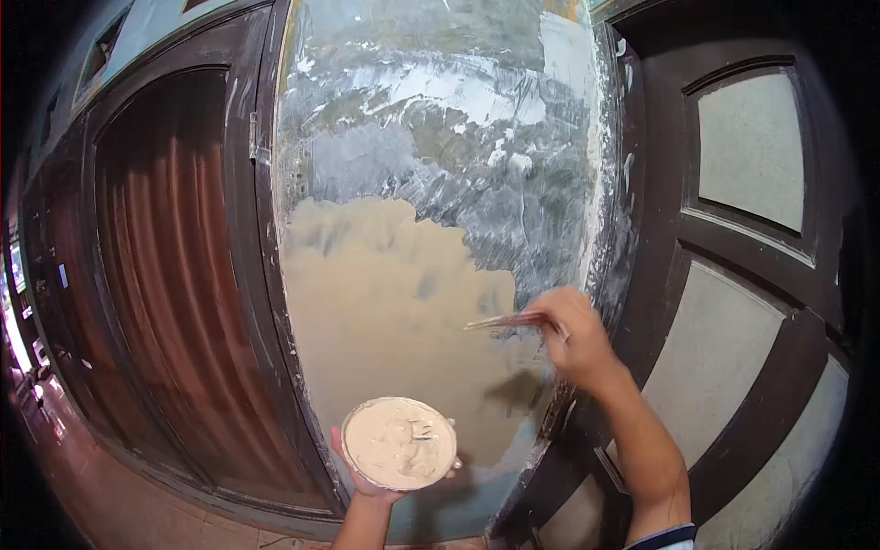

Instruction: The person patches and smooths a wall by applying filler paste from a container onto the wall with a putty knife.

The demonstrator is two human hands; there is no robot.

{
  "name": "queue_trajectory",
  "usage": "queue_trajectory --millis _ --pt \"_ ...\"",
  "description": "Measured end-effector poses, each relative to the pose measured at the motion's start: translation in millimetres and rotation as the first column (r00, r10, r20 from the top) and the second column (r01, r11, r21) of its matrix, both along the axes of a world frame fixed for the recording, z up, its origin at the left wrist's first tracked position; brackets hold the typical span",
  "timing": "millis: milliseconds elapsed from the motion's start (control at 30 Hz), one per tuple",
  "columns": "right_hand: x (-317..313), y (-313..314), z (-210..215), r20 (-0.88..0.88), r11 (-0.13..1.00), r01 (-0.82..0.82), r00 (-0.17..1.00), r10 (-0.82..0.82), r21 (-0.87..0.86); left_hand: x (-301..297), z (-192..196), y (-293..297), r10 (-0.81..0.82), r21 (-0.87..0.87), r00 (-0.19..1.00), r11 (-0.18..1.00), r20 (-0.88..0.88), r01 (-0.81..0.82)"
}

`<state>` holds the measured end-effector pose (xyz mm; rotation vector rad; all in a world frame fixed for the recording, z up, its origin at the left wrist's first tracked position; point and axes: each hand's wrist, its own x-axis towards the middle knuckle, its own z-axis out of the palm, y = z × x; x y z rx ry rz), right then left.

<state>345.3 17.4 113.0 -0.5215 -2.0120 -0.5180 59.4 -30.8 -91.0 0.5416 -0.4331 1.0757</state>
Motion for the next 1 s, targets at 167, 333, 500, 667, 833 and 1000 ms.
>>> queue_trajectory --millis 167,333,500,667,833,1000 --pt "50 68 -31 -0.255 0.957 0.093 0.953 -0.166 -0.276 -10 13 -3 0.286 -0.163 0.948 0.937 -0.139 -0.307" --pt "43 103 -74 -0.121 0.941 0.225 0.958 -0.262 -0.251 -24 13 -4 0.393 -0.121 0.897 0.899 -0.202 -0.421" --pt "39 127 -71 -0.029 0.970 0.222 0.974 -0.226 -0.103 -22 18 -1 0.394 -0.146 0.907 0.898 -0.149 -0.415" --pt "36 126 -64 -0.091 0.968 0.199 0.973 -0.214 -0.150 -24 15 0 0.410 -0.138 0.903 0.894 -0.131 -0.426" --pt "39 136 -50 -0.123 0.978 0.193 0.972 -0.202 -0.082 -25 11 0 0.383 -0.112 0.920 0.914 -0.081 -0.391" --pt "37 132 -64 0.037 0.982 0.130 0.991 -0.126 -0.135 -40 -1 -2 0.406 0.048 0.907 0.914 -0.115 -0.403"
